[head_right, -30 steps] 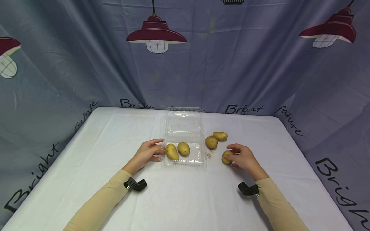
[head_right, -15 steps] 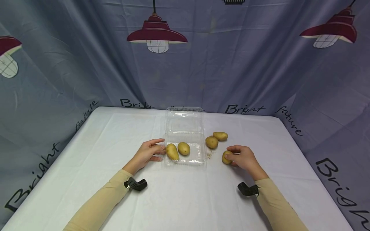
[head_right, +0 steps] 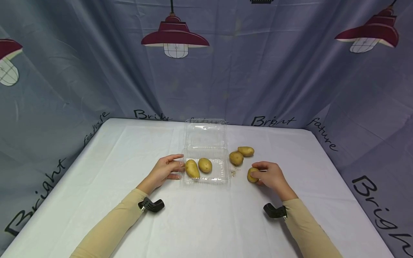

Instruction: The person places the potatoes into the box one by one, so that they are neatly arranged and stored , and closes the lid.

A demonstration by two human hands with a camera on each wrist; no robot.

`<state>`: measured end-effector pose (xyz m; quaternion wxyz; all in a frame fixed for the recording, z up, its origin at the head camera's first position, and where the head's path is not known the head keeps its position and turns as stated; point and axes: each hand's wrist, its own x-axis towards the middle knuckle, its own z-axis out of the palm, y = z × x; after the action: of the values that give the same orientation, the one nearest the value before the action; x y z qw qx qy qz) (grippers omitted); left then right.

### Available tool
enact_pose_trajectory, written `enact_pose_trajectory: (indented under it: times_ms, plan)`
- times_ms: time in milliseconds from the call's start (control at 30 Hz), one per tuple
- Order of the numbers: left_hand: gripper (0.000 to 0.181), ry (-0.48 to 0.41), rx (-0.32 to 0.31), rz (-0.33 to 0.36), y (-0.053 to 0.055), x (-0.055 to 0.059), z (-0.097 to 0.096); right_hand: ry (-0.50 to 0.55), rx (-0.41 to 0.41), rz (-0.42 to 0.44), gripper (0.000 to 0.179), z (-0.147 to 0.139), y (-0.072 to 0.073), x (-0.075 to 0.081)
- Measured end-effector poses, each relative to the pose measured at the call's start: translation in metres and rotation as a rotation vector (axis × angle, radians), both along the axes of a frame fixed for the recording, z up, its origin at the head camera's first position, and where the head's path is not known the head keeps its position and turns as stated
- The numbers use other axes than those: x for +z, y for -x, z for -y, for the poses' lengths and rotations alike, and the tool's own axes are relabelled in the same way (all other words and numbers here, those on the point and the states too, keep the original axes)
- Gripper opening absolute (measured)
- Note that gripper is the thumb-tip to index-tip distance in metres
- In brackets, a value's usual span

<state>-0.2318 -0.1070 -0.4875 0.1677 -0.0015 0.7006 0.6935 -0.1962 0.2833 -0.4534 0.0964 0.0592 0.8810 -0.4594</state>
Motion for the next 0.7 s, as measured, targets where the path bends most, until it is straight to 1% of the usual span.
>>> enact_pose_trajectory:
  times_ms: [200,400,700]
  plan:
    - [0.052,0.004,0.001,0.006,0.0003,-0.0001,0.0001,-0.024,0.003,-0.004,0.047,0.0037,0.0003,-0.0007]
    - [0.052,0.003,-0.001,0.0,-0.0012,0.0014,0.0008,-0.021,0.013,-0.021,0.047,0.0068,0.0002,-0.0001]
    - [0.052,-0.009,0.02,0.009,-0.0021,0.0025,-0.0002,-0.011,0.0,-0.022,0.043,0.0079,0.0005,-0.0018]
